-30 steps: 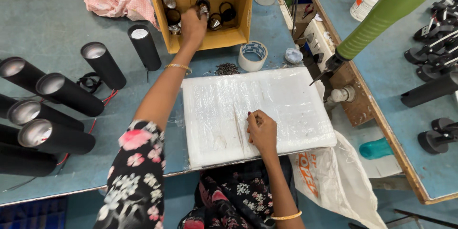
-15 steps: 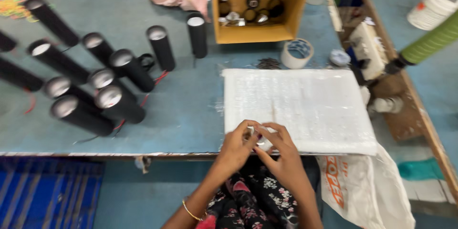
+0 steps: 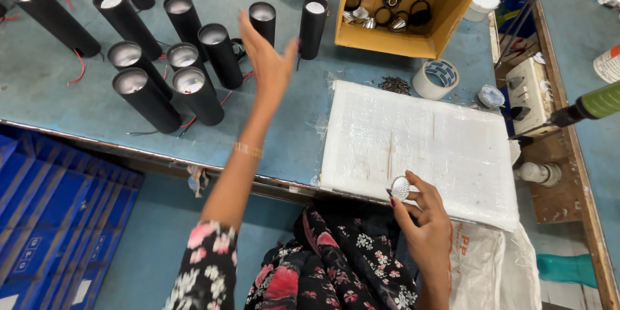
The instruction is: The person assembles LED light fixtures by inserting LED modules into black cylindrical housings and securing them with metal rings. They repeatedly pick up a housing, insert the LED, and tighten the ring, then place the completed unit on the table.
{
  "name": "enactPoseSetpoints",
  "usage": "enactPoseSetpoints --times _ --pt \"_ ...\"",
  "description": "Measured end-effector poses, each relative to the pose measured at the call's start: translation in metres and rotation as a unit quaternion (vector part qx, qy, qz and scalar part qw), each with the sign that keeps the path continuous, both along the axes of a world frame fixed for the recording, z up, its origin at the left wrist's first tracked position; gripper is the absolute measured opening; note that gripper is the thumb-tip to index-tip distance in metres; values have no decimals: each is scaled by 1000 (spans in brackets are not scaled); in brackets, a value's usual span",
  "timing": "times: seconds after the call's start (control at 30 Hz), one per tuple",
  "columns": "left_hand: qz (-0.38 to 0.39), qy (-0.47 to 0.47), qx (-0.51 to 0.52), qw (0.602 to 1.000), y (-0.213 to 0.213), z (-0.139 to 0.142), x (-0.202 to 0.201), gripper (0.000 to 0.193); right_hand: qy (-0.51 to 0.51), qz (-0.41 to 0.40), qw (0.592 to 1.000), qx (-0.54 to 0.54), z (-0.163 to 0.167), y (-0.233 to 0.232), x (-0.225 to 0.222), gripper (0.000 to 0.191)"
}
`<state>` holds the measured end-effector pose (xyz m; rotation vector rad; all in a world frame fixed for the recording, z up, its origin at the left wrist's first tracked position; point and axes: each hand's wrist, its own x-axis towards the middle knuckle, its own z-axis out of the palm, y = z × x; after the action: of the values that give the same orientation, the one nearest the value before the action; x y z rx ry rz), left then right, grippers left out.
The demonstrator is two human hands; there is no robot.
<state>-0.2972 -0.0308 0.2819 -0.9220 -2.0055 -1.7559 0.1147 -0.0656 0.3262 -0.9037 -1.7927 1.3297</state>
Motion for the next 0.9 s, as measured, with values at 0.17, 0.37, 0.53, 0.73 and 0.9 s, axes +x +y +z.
enactPoseSetpoints --times 0.17,0.37,0.53,0.73,0.9 --pt "35 -86 -4 996 32 -1 -56 72 -24 -43 999 -18 -12 1 42 55" --pt "-49 -18 58 997 -10 28 40 57 -20 -86 992 -90 -33 8 85 56" --pt "-356 -126 4 926 -56 26 184 60 -33 -86 995 -43 -29 15 89 56" --pt "-493 -100 -43 863 -70 0 259 61 48 -46 996 -64 24 9 78 55" --pt "-531 -98 -54 840 -72 -29 263 64 -63 33 997 34 73 5 51 55"
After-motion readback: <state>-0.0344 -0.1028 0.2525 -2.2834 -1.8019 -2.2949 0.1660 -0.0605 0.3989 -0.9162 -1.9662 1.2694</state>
